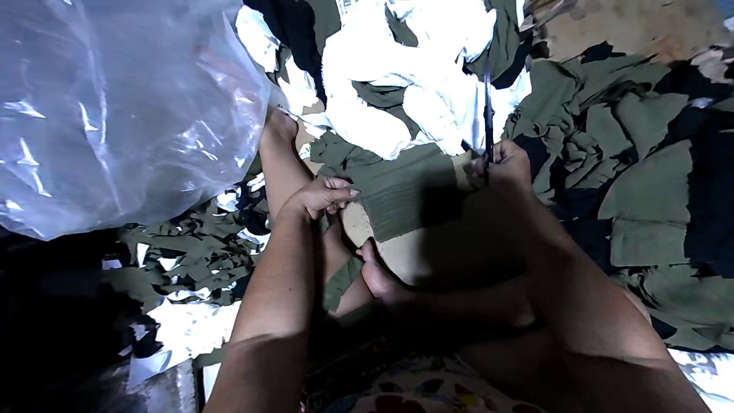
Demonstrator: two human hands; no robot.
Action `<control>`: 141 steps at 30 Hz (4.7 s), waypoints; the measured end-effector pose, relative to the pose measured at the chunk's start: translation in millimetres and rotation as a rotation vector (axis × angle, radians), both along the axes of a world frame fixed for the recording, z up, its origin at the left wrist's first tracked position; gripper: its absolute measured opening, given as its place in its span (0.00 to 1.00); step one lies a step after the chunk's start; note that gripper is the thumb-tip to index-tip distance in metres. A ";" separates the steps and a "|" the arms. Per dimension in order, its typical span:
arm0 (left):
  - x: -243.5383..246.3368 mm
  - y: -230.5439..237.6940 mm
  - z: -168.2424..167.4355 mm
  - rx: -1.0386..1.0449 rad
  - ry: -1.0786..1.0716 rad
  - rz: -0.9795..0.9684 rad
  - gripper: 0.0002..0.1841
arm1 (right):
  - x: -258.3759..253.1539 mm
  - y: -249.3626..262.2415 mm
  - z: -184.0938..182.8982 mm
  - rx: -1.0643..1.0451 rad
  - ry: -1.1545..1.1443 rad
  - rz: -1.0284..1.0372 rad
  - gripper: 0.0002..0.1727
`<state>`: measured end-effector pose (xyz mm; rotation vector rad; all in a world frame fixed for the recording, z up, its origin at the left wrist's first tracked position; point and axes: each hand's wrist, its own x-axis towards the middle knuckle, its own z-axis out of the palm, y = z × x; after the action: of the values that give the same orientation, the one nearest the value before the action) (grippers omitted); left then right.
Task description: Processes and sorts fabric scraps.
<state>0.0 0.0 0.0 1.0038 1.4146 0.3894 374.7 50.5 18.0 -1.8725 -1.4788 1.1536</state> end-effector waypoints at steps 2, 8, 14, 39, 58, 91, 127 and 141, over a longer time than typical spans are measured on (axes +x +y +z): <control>0.6 0.0 0.7 -0.003 0.005 -0.008 0.10 | 4.0 -20.8 10.5 0.064 -0.011 0.042 0.13; -3.1 0.5 -4.2 0.002 -0.005 0.017 0.08 | -9.0 -81.1 39.7 -0.066 0.061 0.080 0.16; -1.9 0.7 -5.4 0.004 0.006 0.015 0.08 | -17.7 -114.9 38.1 -0.133 0.172 0.074 0.16; -0.5 4.1 -5.5 -0.033 0.006 -0.007 0.09 | -123.8 -158.8 -21.8 -0.673 0.622 0.281 0.17; 1.0 3.0 -5.3 -0.029 0.035 -0.033 0.08 | -134.1 -145.8 -26.2 -0.647 0.614 0.235 0.16; -15.2 -11.4 9.8 0.048 -0.294 0.095 0.10 | -96.7 -138.0 17.3 -0.582 0.572 0.298 0.14; 28.8 -202.5 72.5 0.375 0.733 -0.252 0.14 | 14.9 -190.8 29.0 -0.098 0.029 0.280 0.12; -16.9 -268.1 91.0 0.599 0.497 0.200 0.07 | 7.4 -170.5 -5.0 -0.103 -0.264 0.523 0.13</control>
<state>-16.9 -268.1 91.0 1.5188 1.9089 0.7795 382.1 -120.0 13.0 -1.8107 -2.1871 1.2567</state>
